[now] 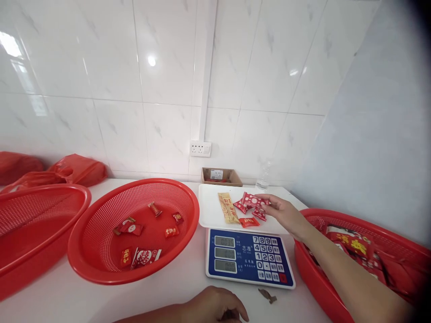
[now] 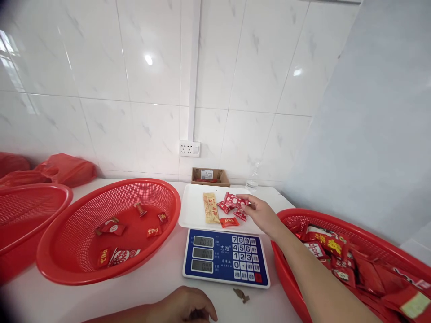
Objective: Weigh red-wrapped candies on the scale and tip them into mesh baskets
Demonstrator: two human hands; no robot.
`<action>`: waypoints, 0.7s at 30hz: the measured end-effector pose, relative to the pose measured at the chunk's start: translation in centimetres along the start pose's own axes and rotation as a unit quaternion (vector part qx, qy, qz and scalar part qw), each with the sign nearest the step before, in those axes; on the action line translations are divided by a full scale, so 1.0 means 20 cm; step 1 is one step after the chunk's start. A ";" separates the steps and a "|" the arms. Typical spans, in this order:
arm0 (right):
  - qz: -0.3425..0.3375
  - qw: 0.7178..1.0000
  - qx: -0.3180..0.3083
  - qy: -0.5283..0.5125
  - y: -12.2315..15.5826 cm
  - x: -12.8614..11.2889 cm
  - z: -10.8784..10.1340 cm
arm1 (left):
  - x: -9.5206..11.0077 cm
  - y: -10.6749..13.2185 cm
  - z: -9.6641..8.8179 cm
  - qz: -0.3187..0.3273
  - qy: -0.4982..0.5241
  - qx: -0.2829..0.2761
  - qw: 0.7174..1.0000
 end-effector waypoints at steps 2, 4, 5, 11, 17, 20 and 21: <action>0.004 0.999 -0.040 0.003 0.00 0.02 0.06 | 0.00 0.00 0.00 -0.006 0.003 -0.001 1.000; 0.003 0.998 -0.053 0.036 0.00 0.03 0.09 | 0.00 0.01 0.00 -0.014 0.006 0.000 1.000; -0.008 0.997 -0.049 0.064 0.00 0.03 0.10 | 0.00 0.01 0.00 -0.015 0.007 0.000 1.000; -0.128 0.974 -0.023 0.185 0.02 -0.06 0.12 | 0.00 0.01 0.00 -0.005 0.014 0.000 1.000; -0.146 0.951 -0.115 0.247 0.04 -0.05 0.23 | 0.00 0.00 0.00 -0.013 0.014 -0.001 1.000; -0.143 0.952 -0.106 0.250 0.03 -0.03 0.23 | 0.00 0.00 0.00 -0.010 0.013 -0.001 1.000; -0.144 0.952 -0.099 0.249 0.03 -0.03 0.22 | 0.00 0.00 0.00 -0.008 0.011 -0.001 1.000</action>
Point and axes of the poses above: each hand's wrist, its own y-axis away from the middle knuckle, its own z-axis out of the palm, x = y × z, the point moved 9 cm from there along -y, towards the middle knuckle, and after that the axes turned 8 degrees about -y, right-handed, at the moved point
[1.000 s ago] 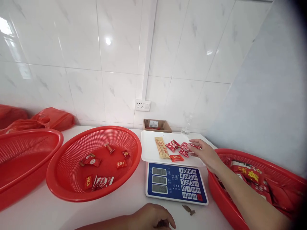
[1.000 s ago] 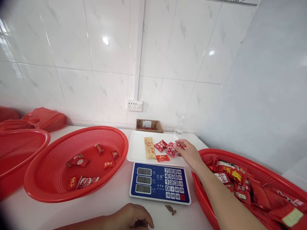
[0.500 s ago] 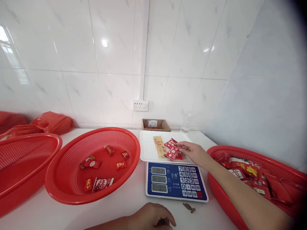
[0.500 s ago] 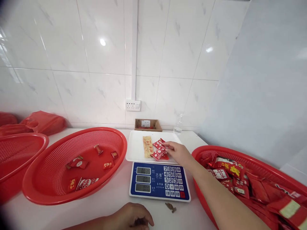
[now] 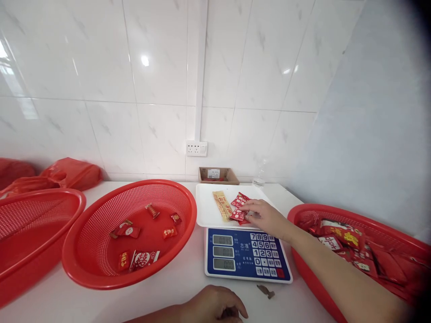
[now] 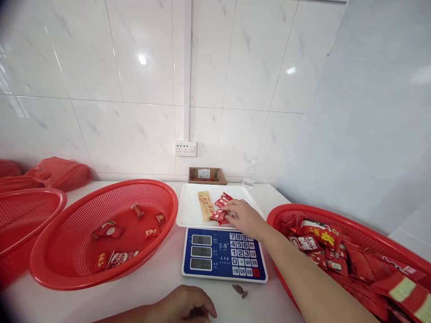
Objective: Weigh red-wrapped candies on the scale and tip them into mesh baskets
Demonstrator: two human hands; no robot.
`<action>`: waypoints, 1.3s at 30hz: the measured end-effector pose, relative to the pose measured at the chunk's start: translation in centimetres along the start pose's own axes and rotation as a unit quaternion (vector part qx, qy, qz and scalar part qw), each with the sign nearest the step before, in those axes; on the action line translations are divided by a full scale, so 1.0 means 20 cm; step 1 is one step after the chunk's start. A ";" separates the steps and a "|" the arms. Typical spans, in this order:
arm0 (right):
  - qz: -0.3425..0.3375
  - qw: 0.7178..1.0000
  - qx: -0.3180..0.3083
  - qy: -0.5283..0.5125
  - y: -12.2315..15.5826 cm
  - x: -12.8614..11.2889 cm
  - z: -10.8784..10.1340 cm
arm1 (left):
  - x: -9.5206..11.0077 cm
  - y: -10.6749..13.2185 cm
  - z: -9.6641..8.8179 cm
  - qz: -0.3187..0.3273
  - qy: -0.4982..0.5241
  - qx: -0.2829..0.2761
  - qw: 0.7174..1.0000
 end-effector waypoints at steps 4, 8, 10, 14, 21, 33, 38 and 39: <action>0.003 1.000 0.015 0.005 0.00 0.02 -0.02 | 0.00 0.00 0.00 -0.003 -0.005 0.001 1.000; 0.017 1.000 -0.012 0.006 0.01 -0.03 -0.01 | 0.00 0.00 0.00 -0.008 -0.012 -0.001 1.000; 0.020 0.999 -0.033 0.008 0.02 -0.06 0.01 | 0.00 0.00 0.00 -0.012 -0.017 -0.004 1.000; 0.026 0.999 -0.032 0.011 0.01 -0.07 0.02 | -0.01 0.00 0.01 -0.019 -0.021 -0.010 1.000; 0.102 0.994 0.007 -0.045 0.03 0.03 -0.02 | -0.01 0.00 0.01 -0.011 -0.023 -0.012 1.000; 0.042 0.999 -0.015 -0.005 0.01 -0.02 0.02 | 0.00 -0.01 0.00 -0.005 -0.018 -0.005 1.000; 0.080 0.996 0.023 -0.030 0.01 0.01 -0.02 | 0.00 0.00 0.00 0.001 -0.020 -0.002 1.000; 0.081 0.996 0.022 -0.037 0.02 0.01 -0.01 | 0.00 0.00 0.00 0.001 -0.020 -0.003 1.000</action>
Point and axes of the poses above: each hand's wrist, its own y-axis away from the middle knuckle, its own z-axis out of the palm, x = y × z, the point moved 9 cm from there along -y, towards the middle knuckle, and after that the axes turned 8 degrees about -y, right-handed, at the moved point
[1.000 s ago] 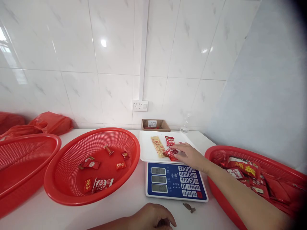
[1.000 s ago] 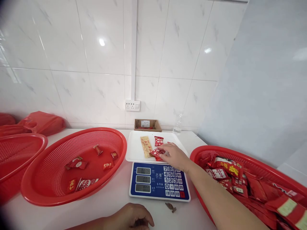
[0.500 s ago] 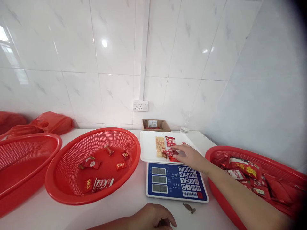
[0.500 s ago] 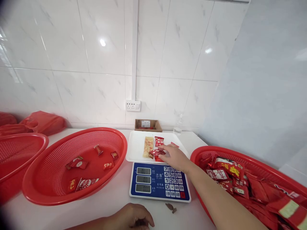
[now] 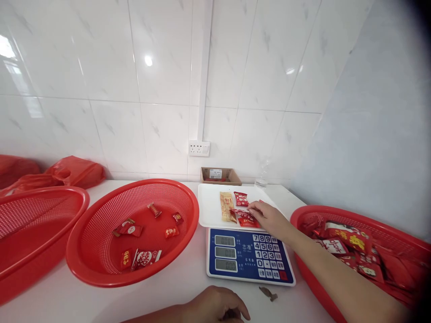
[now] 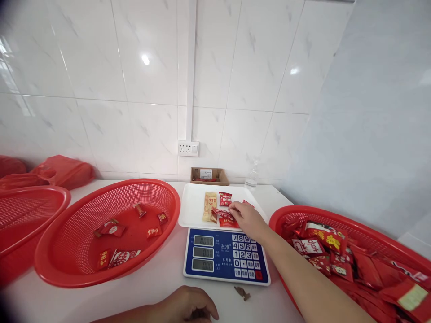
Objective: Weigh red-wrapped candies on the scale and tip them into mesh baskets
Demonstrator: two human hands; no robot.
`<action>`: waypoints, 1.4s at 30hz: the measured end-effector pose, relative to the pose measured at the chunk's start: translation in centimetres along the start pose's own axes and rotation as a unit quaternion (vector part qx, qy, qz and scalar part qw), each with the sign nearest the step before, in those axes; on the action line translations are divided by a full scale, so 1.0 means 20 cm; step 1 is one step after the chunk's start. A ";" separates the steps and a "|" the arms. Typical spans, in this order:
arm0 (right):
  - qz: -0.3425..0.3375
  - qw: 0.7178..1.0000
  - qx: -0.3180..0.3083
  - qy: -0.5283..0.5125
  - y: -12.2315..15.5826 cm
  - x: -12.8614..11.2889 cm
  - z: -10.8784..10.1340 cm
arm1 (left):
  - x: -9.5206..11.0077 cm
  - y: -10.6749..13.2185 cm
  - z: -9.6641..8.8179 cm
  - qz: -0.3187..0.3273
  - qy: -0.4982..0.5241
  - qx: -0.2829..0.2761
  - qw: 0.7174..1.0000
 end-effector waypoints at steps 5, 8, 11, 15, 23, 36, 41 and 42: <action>-0.007 1.000 -0.017 0.020 0.01 -0.02 0.02 | 0.01 0.00 -0.01 -0.001 0.006 0.004 1.000; -0.015 0.998 -0.033 0.053 0.01 -0.03 0.03 | 0.01 0.00 -0.01 -0.002 0.008 0.004 1.000; -0.031 0.998 -0.034 0.050 0.02 -0.05 0.03 | 0.01 0.00 -0.01 -0.008 0.009 0.005 1.000; -0.019 0.998 -0.043 0.035 0.01 -0.02 0.04 | 0.01 0.00 -0.01 -0.015 0.005 0.005 1.000; -0.007 1.000 -0.024 0.001 -0.01 0.02 0.04 | 0.01 0.02 -0.01 -0.035 0.005 0.002 0.999; 0.051 0.996 0.059 -0.040 -0.02 0.09 -0.08 | -0.01 0.01 0.01 -0.026 0.007 0.004 1.000; 0.026 0.988 -0.052 -0.141 0.01 0.01 0.00 | 0.00 0.03 -0.01 -0.070 0.006 0.026 0.997; 0.025 0.984 -0.078 -0.156 0.02 0.00 0.02 | 0.00 0.03 -0.01 -0.080 0.006 0.027 0.996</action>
Point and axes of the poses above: each hand's wrist, its own y-axis away from the middle knuckle, its own z-axis out of the palm, x = y × z, the point moved 9 cm from there along -y, towards the middle knuckle, and after that the axes turned 8 degrees about -y, right-handed, at the moved point
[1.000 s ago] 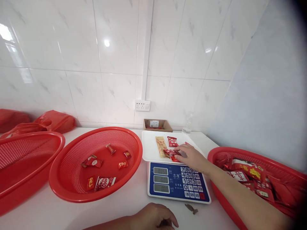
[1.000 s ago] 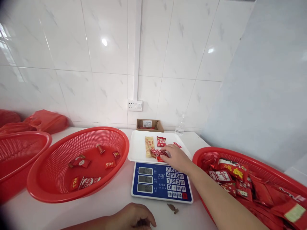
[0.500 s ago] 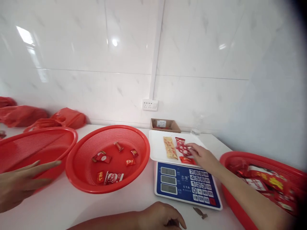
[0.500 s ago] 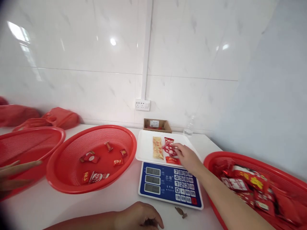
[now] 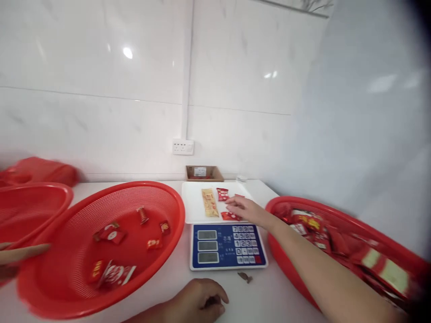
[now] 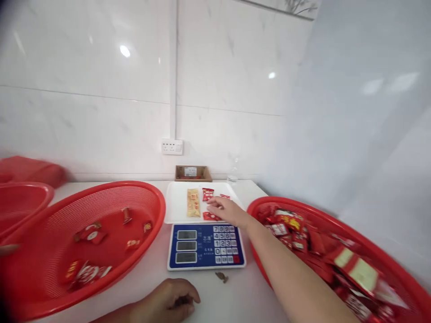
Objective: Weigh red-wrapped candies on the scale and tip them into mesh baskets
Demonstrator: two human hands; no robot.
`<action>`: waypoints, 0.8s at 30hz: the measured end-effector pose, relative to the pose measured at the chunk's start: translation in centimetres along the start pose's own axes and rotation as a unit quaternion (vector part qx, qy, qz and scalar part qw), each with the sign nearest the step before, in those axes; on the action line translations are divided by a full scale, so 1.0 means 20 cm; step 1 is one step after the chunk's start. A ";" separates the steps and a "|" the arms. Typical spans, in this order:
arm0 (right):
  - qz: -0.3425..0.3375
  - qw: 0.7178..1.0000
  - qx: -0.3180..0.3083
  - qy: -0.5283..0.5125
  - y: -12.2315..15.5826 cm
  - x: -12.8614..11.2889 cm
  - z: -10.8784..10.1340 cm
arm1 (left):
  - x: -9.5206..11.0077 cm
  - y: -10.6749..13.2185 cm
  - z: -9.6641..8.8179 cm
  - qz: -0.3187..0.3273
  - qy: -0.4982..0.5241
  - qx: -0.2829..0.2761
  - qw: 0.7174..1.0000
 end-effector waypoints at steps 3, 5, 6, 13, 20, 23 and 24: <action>0.025 0.998 -0.055 -0.018 0.02 0.00 0.03 | -0.01 0.00 0.01 -0.018 0.002 -0.009 1.000; 0.036 0.996 -0.078 -0.019 0.04 -0.01 0.04 | -0.01 -0.01 0.01 -0.025 0.001 -0.015 1.000; 0.038 0.995 -0.086 -0.016 0.05 -0.02 0.05 | -0.02 -0.01 0.01 -0.024 0.001 -0.015 1.000; 0.007 0.997 0.027 0.072 0.02 -0.02 -0.02 | -0.04 -0.01 0.02 -0.022 0.020 -0.006 1.000; -0.010 0.989 0.147 0.021 -0.03 0.07 -0.11 | -0.02 0.00 0.02 -0.008 0.015 -0.004 1.000; 0.005 0.984 0.163 -0.072 -0.04 0.13 -0.13 | -0.01 0.00 0.01 -0.002 0.011 -0.009 1.000; 0.014 0.983 0.171 -0.072 -0.04 0.14 -0.14 | -0.01 0.00 0.01 -0.003 0.010 -0.009 1.000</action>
Point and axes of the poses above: each hand's wrist, its own y-axis away from the middle knuckle, its own z-axis out of the palm, x = y × z, the point moved 9 cm from there along -y, towards the middle knuckle, and after that the axes turned 8 degrees about -y, right-handed, at the moved point
